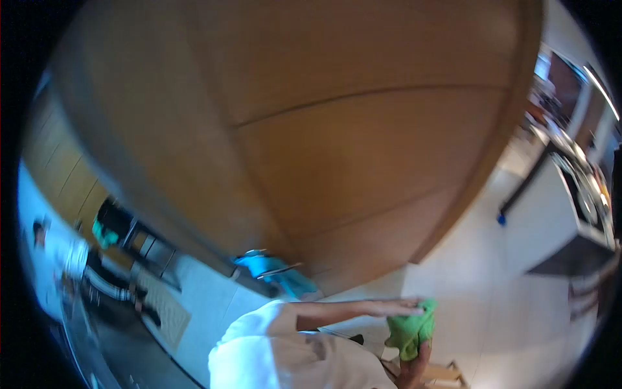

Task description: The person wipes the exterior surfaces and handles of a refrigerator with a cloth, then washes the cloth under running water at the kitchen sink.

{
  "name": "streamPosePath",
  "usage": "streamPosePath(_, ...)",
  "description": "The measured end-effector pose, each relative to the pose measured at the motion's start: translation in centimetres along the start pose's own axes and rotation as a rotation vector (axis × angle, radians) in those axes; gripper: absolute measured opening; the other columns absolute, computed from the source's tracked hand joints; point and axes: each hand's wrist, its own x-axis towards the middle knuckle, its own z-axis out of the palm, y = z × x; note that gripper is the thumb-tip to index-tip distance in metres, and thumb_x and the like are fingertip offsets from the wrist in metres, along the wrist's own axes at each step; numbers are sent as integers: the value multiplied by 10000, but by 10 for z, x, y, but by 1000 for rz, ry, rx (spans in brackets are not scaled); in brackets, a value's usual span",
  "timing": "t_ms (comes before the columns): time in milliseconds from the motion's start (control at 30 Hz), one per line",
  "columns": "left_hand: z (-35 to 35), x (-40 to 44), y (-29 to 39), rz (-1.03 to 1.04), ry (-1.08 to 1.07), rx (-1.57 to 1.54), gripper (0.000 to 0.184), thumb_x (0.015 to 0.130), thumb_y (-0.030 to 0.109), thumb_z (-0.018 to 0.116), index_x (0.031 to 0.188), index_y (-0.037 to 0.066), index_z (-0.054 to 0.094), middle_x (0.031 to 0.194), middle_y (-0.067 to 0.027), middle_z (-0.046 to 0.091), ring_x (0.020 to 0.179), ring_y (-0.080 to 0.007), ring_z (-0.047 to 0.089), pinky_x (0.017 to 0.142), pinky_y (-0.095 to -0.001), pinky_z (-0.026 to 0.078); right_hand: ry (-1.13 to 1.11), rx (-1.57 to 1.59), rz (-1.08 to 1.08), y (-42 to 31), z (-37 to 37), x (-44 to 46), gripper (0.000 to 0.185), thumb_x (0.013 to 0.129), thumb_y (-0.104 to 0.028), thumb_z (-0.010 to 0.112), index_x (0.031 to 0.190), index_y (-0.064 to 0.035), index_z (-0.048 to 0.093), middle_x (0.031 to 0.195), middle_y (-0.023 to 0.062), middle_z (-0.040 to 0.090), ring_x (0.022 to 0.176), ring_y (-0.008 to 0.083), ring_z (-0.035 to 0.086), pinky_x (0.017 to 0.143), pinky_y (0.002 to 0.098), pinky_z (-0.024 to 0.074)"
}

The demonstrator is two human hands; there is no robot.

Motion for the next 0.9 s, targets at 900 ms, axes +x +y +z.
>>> streamPosePath(900, -71, -612, -15, 312, 1152, -507, 399, 858, 221, 708, 1174, 62, 524, 1039, -49, 619, 995, -153, 586, 877, -308, 473, -1085, -835, 528, 350, 291, 11, 553, 841, -102, 693, 1326, 10, 450, 1244, 76, 558, 1137, 157, 514, 988, 291, 387)
